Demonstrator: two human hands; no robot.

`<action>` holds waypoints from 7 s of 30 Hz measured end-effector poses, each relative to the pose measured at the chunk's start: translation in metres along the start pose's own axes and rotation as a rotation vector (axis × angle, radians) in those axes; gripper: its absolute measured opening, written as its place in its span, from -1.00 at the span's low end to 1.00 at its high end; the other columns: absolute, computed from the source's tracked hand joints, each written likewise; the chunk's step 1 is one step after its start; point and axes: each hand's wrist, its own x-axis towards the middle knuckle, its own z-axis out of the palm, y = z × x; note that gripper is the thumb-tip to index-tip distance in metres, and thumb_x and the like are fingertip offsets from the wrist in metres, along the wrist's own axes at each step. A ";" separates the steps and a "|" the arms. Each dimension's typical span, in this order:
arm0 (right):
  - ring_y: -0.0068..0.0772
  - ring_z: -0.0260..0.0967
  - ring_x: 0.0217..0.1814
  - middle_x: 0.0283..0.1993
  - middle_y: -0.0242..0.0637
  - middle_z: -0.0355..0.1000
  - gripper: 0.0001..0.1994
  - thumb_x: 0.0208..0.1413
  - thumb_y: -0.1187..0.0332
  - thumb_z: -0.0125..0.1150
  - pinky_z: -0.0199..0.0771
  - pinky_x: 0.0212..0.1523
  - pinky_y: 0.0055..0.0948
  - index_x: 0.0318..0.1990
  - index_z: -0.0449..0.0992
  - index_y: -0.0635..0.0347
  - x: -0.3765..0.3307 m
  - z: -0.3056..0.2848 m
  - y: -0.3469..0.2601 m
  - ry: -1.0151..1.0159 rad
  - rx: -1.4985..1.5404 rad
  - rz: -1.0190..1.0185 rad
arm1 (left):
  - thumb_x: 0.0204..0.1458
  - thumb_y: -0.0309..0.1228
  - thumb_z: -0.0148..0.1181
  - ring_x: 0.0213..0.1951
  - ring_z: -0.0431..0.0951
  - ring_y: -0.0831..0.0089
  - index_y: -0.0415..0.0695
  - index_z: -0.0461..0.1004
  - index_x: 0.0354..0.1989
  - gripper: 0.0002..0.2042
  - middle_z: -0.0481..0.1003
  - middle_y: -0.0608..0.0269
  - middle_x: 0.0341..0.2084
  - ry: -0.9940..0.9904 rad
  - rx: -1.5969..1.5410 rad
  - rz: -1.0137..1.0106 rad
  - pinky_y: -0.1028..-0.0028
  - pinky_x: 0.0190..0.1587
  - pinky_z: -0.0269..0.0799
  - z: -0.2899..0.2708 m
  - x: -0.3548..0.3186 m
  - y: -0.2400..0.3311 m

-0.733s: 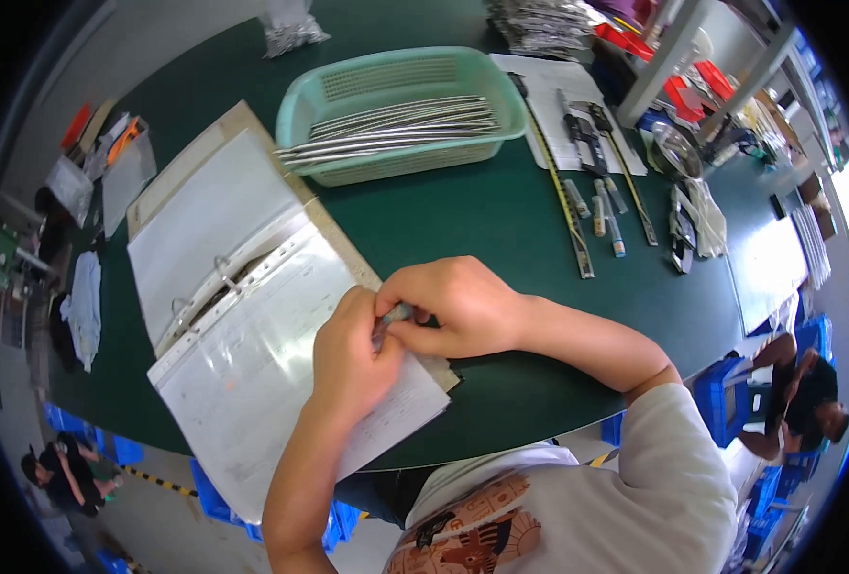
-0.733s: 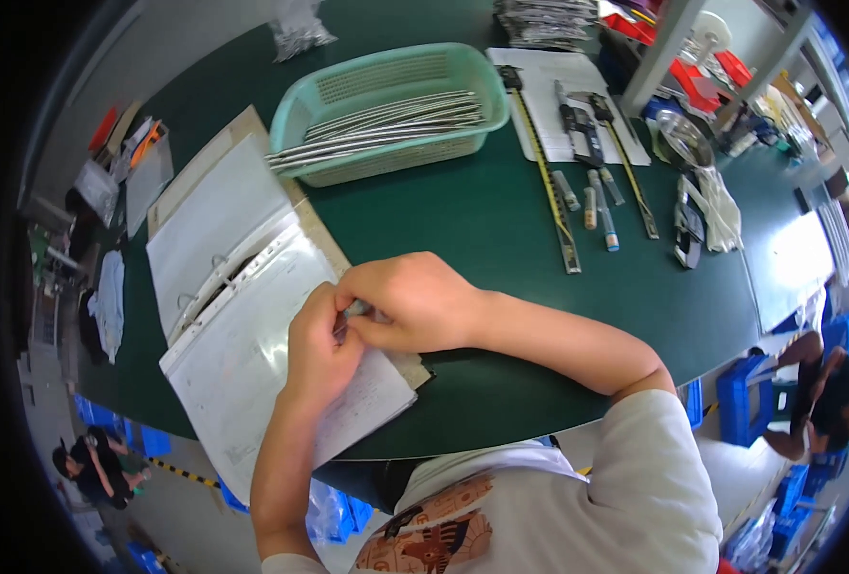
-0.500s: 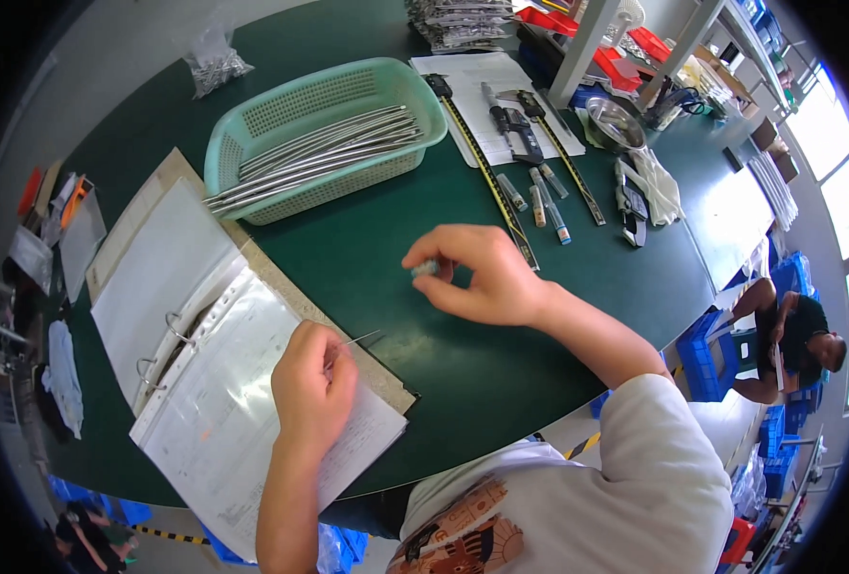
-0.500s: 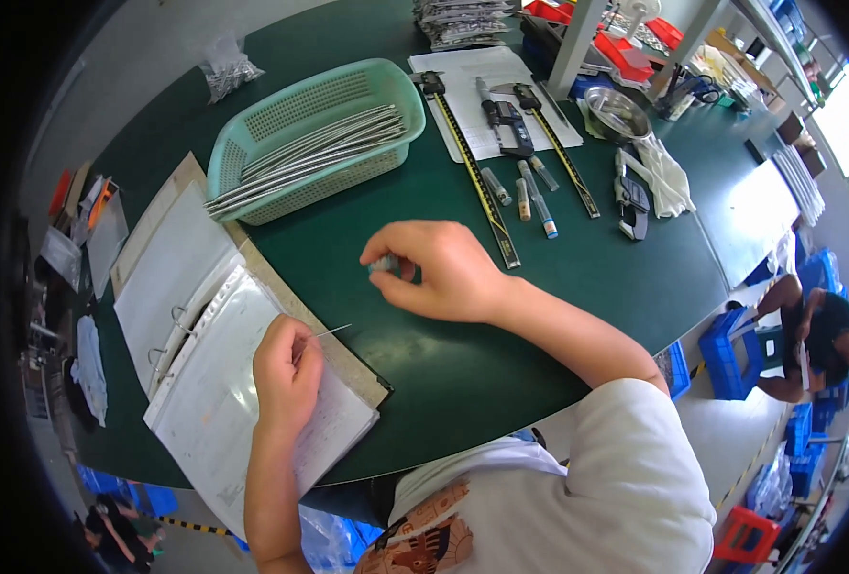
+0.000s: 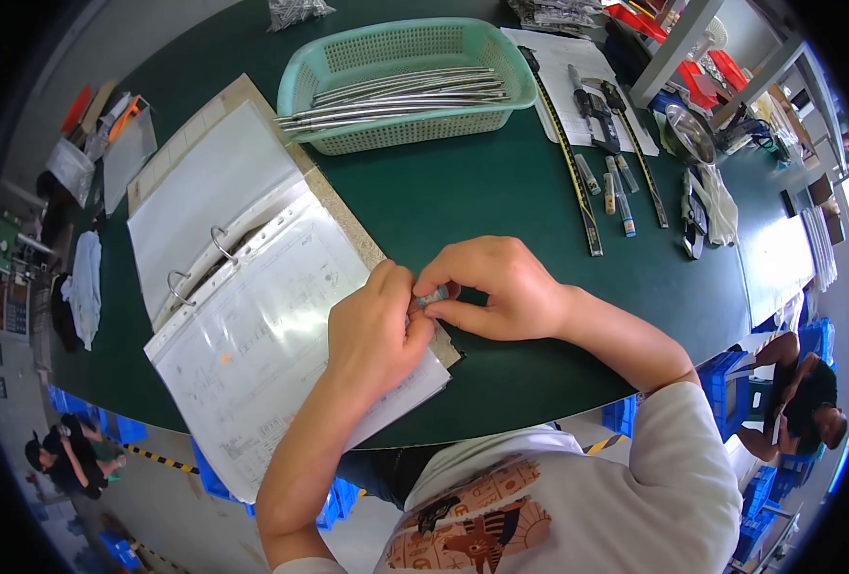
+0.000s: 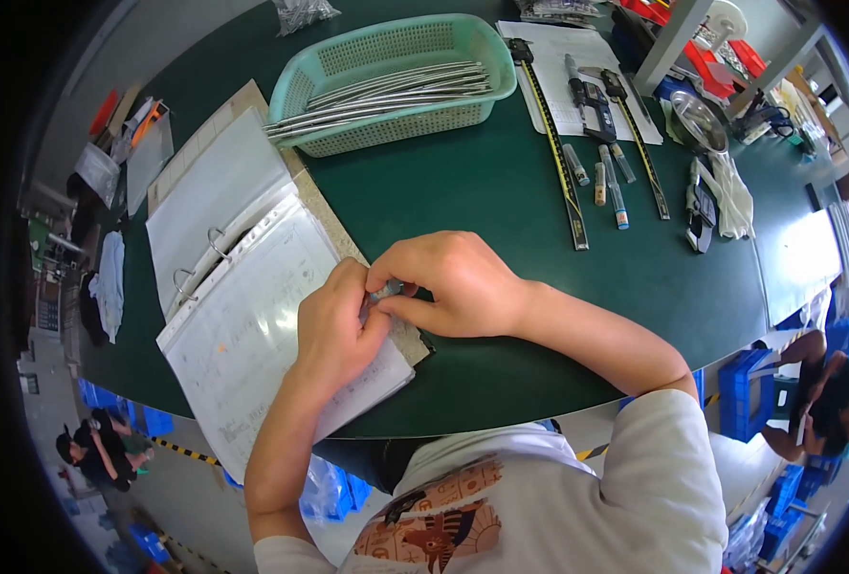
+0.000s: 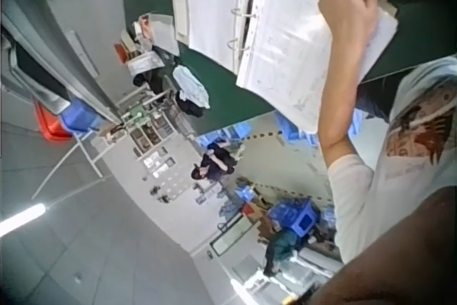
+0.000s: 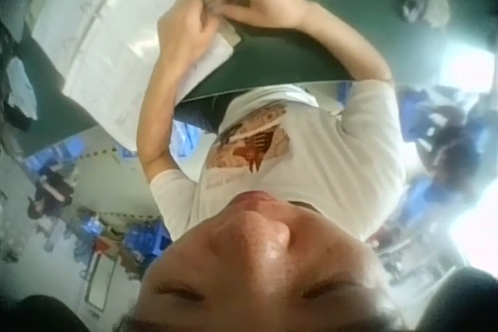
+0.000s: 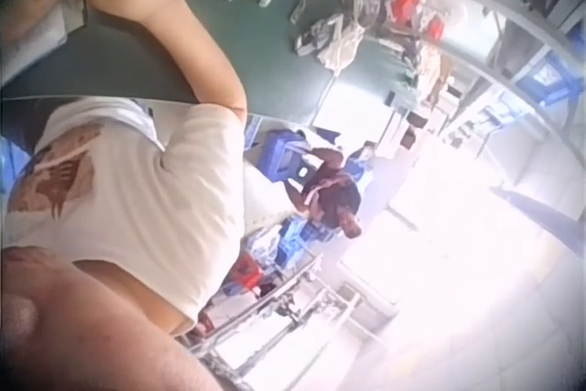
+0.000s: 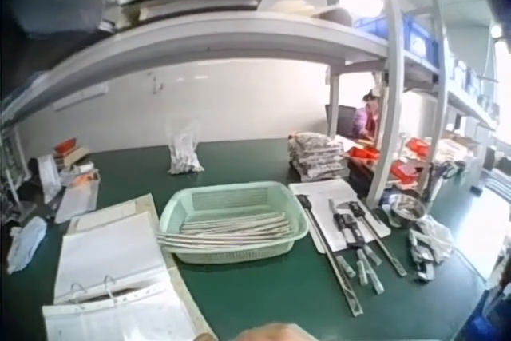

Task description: Inspecting and measuring various metal tubes and components using a digital caliper according to technical documentation.

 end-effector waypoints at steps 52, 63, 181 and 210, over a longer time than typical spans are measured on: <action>-0.42 0.32 -0.35 -0.36 -0.21 0.36 -0.80 0.14 0.43 -0.22 0.27 -0.36 -0.51 -0.20 0.34 0.31 0.009 -0.009 0.029 0.422 -0.133 0.110 | -0.36 -0.29 0.19 -0.23 0.32 0.32 -0.15 0.38 -0.44 -0.71 0.32 0.17 -0.35 -0.369 0.154 0.420 0.34 -0.18 0.19 0.000 -0.019 -0.003; -0.19 0.30 -0.33 -0.43 -0.27 0.37 -0.88 0.07 0.41 -0.11 0.19 -0.29 -0.31 -0.37 0.38 0.16 0.092 -0.008 0.090 0.528 -0.684 0.021 | -0.45 -0.42 0.11 -0.28 0.31 0.30 -0.11 0.39 -0.55 -0.83 0.30 0.22 -0.45 -0.317 0.146 0.456 0.35 -0.14 0.17 -0.012 -0.018 -0.018; -0.36 0.37 -0.54 -0.57 -0.24 0.40 -0.96 -0.09 0.53 0.08 0.35 -0.50 -0.51 -0.46 0.45 0.30 0.052 -0.083 0.046 0.325 0.026 0.034 | 0.07 -0.43 -0.02 -0.34 0.53 0.21 -0.19 0.13 -0.29 -0.83 0.43 -0.13 -0.30 0.330 -1.009 -0.260 0.36 -0.27 0.51 -0.045 0.093 -0.007; -0.36 0.30 -0.58 -0.54 -0.33 0.31 -0.86 -0.34 0.47 0.09 0.31 -0.59 -0.44 -0.49 0.37 0.24 0.033 0.011 -0.012 0.110 -0.278 -0.357 | 0.06 -0.41 -0.04 -0.45 0.53 0.24 -0.18 0.06 -0.26 -0.78 0.39 -0.06 -0.36 0.809 -0.833 -0.577 0.43 -0.45 0.52 -0.017 -0.091 0.043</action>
